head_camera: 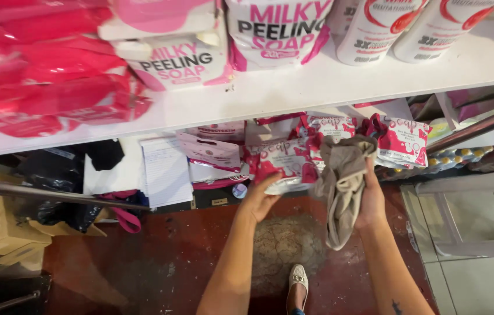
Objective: The person wipes the surface of individual soap packets with a cloth and places them back on the shelf. The person handles multiple packets of 'Milky Peeling Soap' and 'Sea Buckthorn Soap' one by one, cleaning them before restocking them on the shelf.
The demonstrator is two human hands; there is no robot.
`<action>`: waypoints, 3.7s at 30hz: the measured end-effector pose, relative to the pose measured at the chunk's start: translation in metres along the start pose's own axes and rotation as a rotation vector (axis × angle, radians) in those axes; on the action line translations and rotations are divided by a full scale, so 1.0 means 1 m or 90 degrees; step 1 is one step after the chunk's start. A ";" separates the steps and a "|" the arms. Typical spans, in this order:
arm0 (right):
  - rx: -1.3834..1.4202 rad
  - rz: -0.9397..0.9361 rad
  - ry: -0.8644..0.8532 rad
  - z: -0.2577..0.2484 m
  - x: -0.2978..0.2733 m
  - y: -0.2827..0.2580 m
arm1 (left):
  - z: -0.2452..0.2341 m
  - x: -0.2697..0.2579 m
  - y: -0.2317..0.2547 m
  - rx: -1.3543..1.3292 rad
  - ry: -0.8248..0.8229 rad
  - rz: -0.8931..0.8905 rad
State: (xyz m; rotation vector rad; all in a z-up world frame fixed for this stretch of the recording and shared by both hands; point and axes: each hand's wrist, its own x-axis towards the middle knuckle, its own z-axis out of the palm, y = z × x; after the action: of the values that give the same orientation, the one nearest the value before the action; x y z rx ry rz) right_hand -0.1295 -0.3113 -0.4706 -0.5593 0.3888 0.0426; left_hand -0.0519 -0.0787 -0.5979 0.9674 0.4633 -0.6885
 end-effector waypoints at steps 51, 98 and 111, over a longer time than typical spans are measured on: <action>-1.287 -0.670 -0.262 0.177 -0.067 0.050 | 0.004 -0.212 0.111 -0.093 -0.014 0.026; -0.720 -0.211 0.016 0.207 -0.124 0.065 | 0.053 -0.212 0.091 -0.098 -0.178 0.196; -1.473 -0.472 -0.030 0.271 -0.138 0.097 | 0.050 -0.240 0.056 -0.610 -0.724 0.107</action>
State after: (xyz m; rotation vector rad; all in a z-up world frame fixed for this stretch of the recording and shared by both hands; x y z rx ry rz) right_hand -0.1773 -0.0776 -0.2583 -2.9402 -0.1423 -0.2583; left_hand -0.1766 -0.0229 -0.3870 -0.3467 -0.3112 -0.6436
